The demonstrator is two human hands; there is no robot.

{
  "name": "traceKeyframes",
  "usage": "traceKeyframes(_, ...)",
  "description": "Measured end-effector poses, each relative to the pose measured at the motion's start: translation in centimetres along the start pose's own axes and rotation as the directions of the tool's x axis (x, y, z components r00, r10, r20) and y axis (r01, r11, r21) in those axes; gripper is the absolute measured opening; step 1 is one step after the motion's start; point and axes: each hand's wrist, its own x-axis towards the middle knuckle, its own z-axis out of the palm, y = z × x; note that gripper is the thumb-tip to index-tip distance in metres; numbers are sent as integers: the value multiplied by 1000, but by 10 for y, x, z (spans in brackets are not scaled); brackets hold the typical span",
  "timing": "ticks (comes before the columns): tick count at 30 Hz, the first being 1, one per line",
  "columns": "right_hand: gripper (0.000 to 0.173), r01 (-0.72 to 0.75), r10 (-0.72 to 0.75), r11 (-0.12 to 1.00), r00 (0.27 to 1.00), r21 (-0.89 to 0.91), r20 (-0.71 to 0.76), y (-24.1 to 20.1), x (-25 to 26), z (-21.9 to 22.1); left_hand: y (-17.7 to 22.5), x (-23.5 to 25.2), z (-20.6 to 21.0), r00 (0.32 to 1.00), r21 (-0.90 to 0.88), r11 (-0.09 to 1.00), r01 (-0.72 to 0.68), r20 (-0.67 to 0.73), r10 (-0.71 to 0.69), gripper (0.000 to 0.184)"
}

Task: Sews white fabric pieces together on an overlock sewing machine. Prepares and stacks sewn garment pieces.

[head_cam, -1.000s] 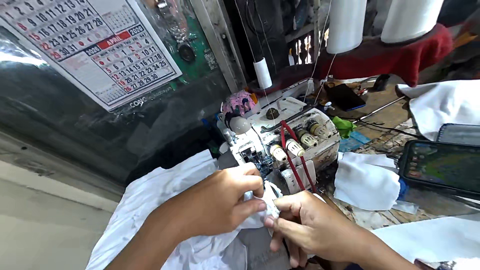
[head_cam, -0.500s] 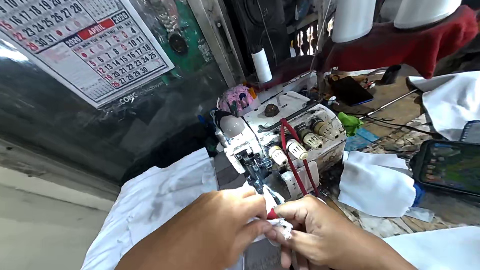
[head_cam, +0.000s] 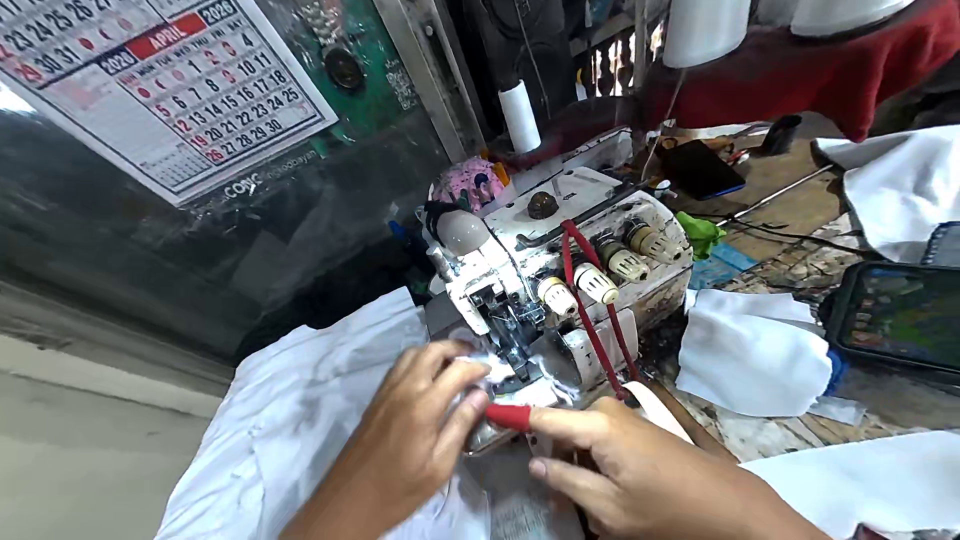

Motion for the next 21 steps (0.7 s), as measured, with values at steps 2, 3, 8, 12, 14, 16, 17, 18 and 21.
traceKeyframes(2, 38, 18, -17, 1000, 998, -3, 63, -5, -1, 4, -10, -4, -8, 999, 115, 993, 34, 12, -36, 37)
traceKeyframes(3, 37, 30, -32, 998, 999, 55, 26, -6, -5, 7, -9, -9, -10, 999, 163, 986, 31, 5, -32, 35)
traceKeyframes(8, 32, -56, 193, 897, 942, 438, -274, -9, -20, 0, 76, -17, 26, 988, 79, 991, -109, -99, 117, 20)
traceKeyframes(12, 32, -125, 309, 923, 802, 363, -512, -17, -21, -11, 103, -10, 33, 997, -110, 992, -58, -59, 51, 22)
traceKeyframes(14, 34, -140, 296, 918, 866, 372, -404, -27, -29, -4, 84, -23, 4, 999, -238, 971, 21, -23, -27, 18)
traceKeyframes(16, 32, -147, 280, 918, 897, 367, -342, -25, -37, 0, 57, -43, -35, 977, -265, 957, 115, -146, -158, 14)
traceKeyframes(17, 31, -154, 275, 926, 899, 344, -340, -23, -39, 1, 47, -57, -57, 923, -255, 949, 185, -287, -257, 13)
traceKeyframes(18, 30, -157, 265, 936, 905, 316, -334, -24, -41, 2, 40, -73, -78, 844, -229, 939, 258, -420, -334, 21)
traceKeyframes(21, 36, -167, 222, 946, 958, 277, -182, -27, -53, 7, 35, -145, -102, 702, -146, 900, 410, -579, -414, 41)
